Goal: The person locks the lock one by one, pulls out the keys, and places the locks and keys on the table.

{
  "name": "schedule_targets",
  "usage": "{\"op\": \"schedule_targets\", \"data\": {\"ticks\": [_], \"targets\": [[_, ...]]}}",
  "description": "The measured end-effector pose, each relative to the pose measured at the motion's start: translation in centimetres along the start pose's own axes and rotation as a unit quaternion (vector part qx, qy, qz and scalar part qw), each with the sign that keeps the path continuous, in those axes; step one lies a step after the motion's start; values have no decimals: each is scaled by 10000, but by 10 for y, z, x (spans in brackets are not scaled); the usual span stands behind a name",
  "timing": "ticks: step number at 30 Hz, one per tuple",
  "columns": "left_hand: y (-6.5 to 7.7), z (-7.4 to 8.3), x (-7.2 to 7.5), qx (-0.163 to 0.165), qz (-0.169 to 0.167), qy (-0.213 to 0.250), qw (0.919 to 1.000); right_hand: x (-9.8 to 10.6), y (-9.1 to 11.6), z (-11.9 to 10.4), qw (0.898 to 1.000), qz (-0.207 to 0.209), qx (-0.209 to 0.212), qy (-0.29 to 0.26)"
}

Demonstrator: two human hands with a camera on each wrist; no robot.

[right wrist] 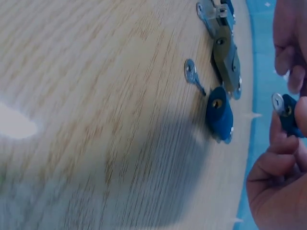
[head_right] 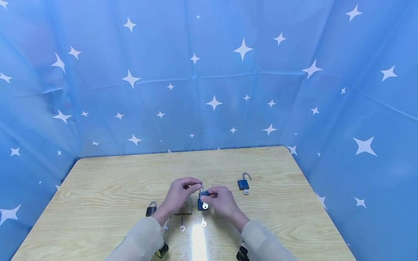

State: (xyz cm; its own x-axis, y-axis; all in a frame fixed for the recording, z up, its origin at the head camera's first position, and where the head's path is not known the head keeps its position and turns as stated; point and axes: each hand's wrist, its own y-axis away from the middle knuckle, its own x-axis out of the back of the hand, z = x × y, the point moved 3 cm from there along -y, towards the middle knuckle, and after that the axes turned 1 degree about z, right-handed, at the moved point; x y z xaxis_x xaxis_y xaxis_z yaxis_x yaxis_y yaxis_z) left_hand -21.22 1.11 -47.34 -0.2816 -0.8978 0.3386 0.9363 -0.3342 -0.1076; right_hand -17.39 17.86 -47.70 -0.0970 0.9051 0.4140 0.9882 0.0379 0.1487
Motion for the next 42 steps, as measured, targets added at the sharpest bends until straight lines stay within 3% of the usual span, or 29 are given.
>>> {"op": "schedule_targets", "data": {"ticks": [5,17,30,42], "targets": [[-2,1,-1,12,96,-333,9994,-5,1,-1,10000,-4,0,-10],[1,13,-2,-345,9,-1191,9923,-9,4,-1,9998,197,-27,-68],[-1,13,-6,-534,-256,-1332,9893,-10,6,-5,9981,600,-90,99],[0,9,-7,-582,-686,-1095,9899,-14,10,-5,9981,579,-191,104]]}}
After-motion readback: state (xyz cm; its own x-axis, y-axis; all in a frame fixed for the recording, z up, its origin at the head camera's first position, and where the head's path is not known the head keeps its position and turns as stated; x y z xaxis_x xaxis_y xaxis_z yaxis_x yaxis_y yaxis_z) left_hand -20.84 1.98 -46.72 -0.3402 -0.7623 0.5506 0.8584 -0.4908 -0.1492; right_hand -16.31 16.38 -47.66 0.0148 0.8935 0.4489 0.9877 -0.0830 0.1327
